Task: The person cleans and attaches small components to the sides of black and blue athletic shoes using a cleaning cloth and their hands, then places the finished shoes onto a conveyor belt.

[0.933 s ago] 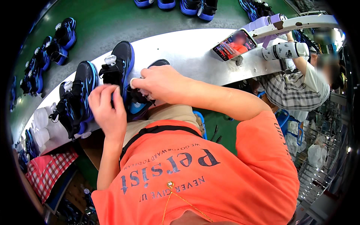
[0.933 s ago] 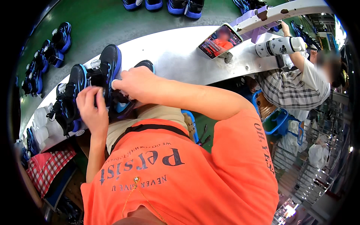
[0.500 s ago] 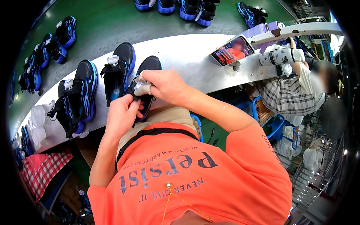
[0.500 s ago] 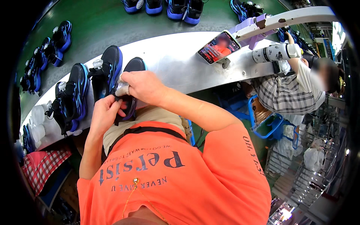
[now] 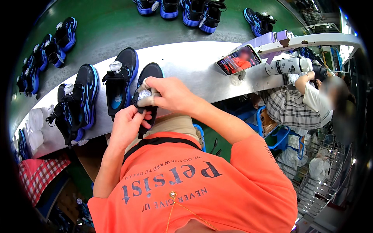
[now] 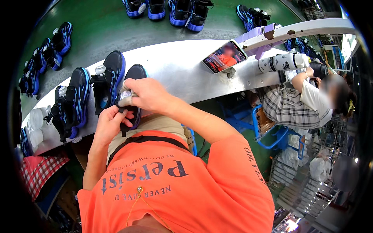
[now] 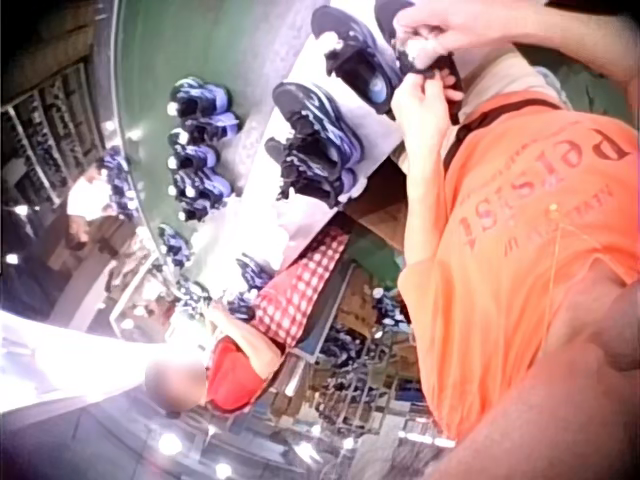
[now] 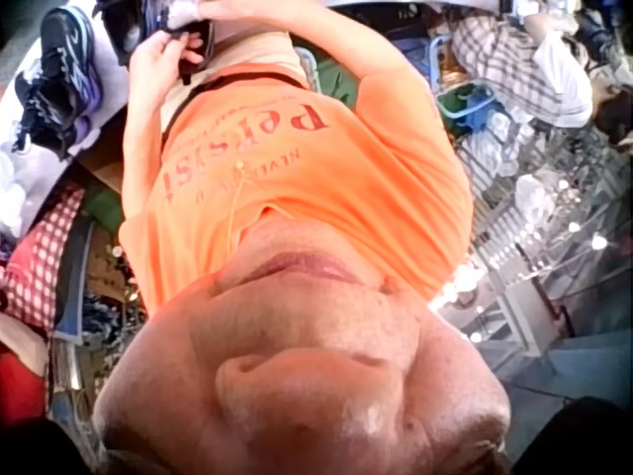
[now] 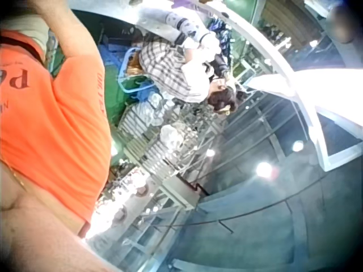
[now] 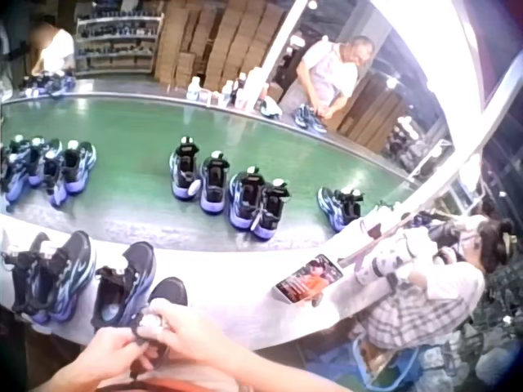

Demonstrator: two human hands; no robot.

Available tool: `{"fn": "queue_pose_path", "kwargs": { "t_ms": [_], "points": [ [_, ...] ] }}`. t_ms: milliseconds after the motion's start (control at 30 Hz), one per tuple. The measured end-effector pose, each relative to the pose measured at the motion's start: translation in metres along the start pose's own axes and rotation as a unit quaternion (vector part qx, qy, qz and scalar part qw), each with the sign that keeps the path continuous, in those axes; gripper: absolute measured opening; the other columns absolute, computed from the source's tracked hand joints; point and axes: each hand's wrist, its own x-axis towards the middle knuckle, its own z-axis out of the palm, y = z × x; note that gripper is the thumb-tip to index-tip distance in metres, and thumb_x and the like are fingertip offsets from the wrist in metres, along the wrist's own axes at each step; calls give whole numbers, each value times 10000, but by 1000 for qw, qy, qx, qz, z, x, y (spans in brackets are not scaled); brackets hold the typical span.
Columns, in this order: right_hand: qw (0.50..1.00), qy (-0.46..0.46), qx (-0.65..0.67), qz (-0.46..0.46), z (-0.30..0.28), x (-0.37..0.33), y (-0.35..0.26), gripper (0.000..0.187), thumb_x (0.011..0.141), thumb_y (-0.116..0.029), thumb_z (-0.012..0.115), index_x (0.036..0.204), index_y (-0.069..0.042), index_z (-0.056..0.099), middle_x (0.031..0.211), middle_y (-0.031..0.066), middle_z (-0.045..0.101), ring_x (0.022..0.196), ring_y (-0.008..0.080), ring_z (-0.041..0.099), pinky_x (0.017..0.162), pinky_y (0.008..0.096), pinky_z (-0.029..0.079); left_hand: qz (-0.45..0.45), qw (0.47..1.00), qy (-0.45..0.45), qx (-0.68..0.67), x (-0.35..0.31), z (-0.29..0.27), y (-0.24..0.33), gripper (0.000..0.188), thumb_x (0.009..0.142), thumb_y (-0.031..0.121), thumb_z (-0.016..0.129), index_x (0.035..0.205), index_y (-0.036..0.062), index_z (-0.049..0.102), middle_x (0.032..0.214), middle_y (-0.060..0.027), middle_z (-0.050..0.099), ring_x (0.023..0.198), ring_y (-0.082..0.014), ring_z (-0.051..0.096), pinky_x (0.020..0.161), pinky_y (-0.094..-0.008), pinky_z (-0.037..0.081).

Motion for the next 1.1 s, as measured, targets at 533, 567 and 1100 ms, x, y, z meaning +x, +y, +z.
{"fn": "queue_pose_path", "kwargs": {
  "t_ms": [533, 567, 1100],
  "points": [
    [995, 0, 98, 17, -22, 67, 6, 272, 882, -23, 506, 1109, -64, 649, 844, -1, 617, 701, 89, 499, 669, 225, 435, 558, 751, 67, 346, -97, 14, 134, 317, 754, 4, 567, 1068, -29, 594, 1011, -153, 603, 884, -291, 582, 764, -344, 469],
    [989, 17, 148, -4, -30, 76, 10, 348, 886, 36, 428, 1163, -61, 616, 929, -1, 617, 805, 108, 544, 744, 224, 446, 559, 751, 85, 340, -88, 9, 128, 326, 751, 14, 578, 1074, -29, 589, 1022, -157, 599, 895, -302, 579, 773, -352, 469],
    [952, -107, -174, -227, -5, 84, -14, 461, 605, -89, 757, 1031, -140, 588, 907, 100, 543, 912, 317, 538, 766, 397, 467, 168, 923, 291, 189, 39, -69, -5, 219, 837, 109, 570, 1017, 7, 643, 889, -198, 646, 790, -325, 637, 707, -348, 483]
  ]
}}
